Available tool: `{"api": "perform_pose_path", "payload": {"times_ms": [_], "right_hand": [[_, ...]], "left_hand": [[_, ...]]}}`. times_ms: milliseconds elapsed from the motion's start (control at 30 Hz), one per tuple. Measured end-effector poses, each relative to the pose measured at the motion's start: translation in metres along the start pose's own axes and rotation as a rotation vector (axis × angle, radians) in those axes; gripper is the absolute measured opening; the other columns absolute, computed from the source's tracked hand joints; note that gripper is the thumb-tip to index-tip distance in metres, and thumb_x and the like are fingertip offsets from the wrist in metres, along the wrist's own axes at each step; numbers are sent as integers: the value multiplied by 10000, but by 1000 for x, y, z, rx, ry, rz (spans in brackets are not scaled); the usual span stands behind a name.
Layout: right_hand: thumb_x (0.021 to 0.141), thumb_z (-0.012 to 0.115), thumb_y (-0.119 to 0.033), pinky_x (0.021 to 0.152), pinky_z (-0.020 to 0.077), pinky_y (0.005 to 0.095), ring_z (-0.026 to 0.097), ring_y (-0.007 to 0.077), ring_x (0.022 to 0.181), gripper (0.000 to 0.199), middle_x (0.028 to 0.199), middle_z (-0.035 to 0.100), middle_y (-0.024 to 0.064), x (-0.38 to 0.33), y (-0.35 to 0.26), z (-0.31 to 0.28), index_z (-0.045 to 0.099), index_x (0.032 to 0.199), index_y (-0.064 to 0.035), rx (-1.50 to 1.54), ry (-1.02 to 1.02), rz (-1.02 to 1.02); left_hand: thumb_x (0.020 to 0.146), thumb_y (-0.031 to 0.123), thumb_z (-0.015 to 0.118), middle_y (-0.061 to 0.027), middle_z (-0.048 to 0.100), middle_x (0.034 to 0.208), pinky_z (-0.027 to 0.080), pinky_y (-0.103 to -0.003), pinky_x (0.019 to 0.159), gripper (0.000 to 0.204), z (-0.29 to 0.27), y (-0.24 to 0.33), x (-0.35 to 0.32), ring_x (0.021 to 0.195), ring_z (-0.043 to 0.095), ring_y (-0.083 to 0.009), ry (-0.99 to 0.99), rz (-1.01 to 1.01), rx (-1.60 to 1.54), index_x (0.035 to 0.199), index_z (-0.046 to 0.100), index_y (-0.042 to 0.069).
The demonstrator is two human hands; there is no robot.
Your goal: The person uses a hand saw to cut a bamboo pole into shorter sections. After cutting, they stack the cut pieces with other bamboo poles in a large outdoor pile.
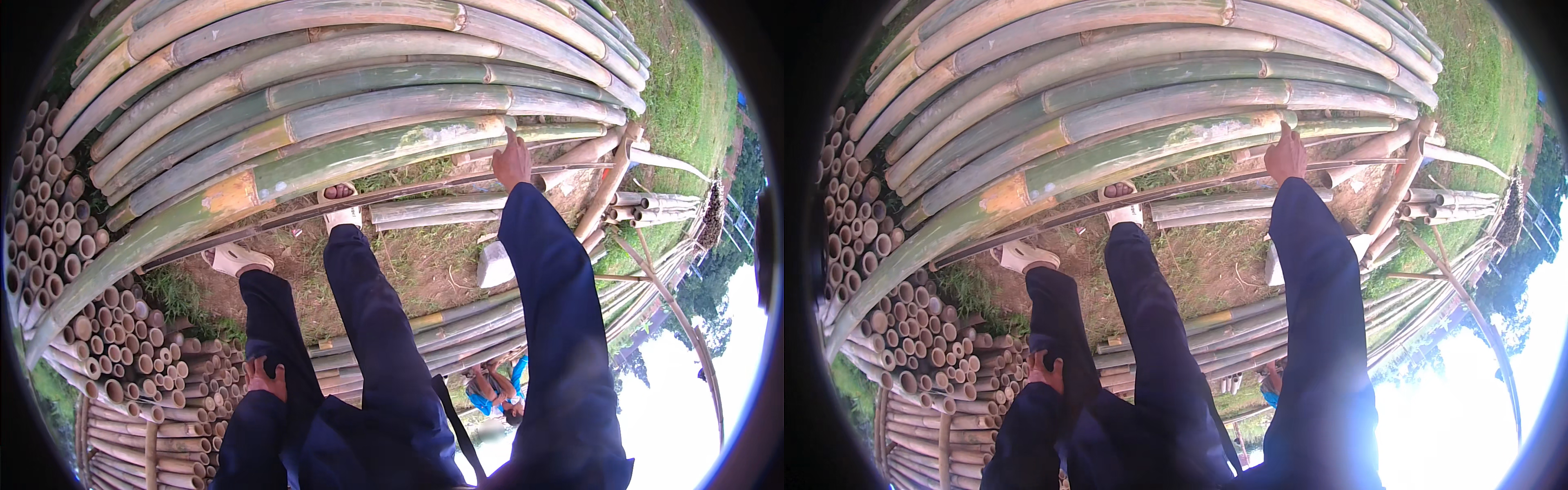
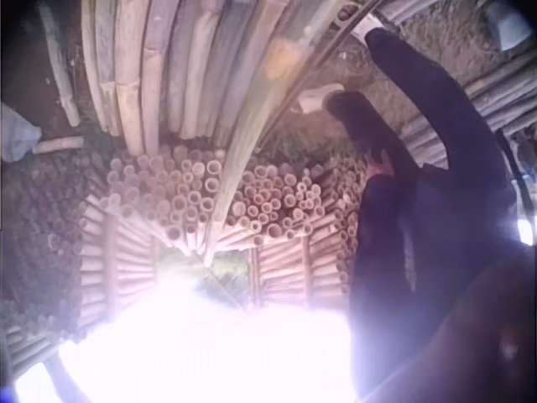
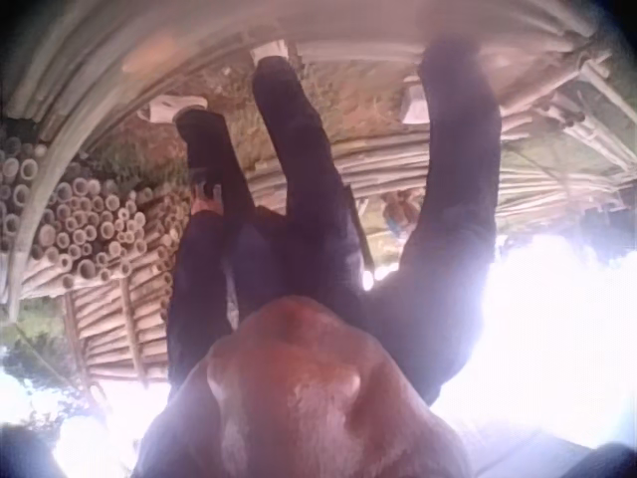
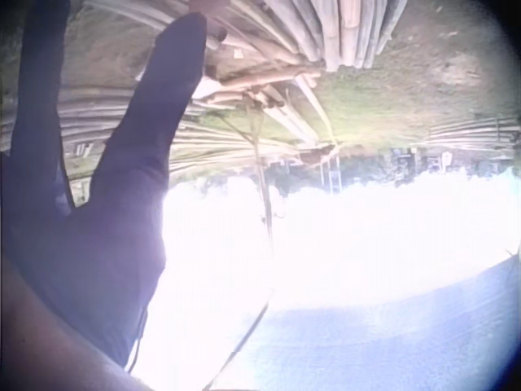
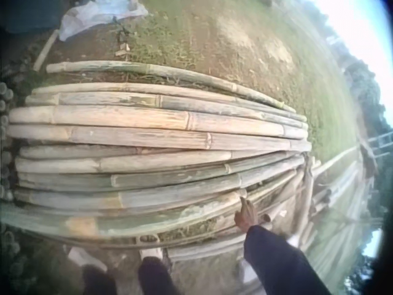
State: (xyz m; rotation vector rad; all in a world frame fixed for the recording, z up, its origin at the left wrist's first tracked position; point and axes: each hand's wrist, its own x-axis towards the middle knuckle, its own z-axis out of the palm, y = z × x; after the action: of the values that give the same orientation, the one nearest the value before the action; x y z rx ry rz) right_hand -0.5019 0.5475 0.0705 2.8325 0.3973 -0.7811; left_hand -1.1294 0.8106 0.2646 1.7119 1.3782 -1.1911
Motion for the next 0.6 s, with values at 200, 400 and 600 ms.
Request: {"api": "perform_pose_path", "payload": {"times_ms": [200,400,600], "right_hand": [[717,856,-342,1166,318,470,418,282,1390,969,1484,459,87,12,-32,-2,346,1513,-129,-154,113,-561],[654,886,-389,1201,255,480,383,239,1430,1046,1506,454,70,-6,-103,-1,351,1517,-135,-112,64,-891],[630,873,-204,1186,278,488,572,293,1236,769,1265,628,102,0,-117,16,536,1316,-119,-114,-114,-697]], "left_hand": [[883,333,677,-223,482,1361,416,-515,1055,533,-6,29,-8,1282,473,-441,-52,-70,189,1320,502,83],[883,355,677,-219,435,1432,373,-505,1111,556,-1,37,-15,1354,411,-433,-51,-137,81,1342,514,88],[891,408,659,-179,392,1519,344,-488,1152,600,-30,28,-27,1380,396,-422,-7,-114,97,1384,503,102]]}}
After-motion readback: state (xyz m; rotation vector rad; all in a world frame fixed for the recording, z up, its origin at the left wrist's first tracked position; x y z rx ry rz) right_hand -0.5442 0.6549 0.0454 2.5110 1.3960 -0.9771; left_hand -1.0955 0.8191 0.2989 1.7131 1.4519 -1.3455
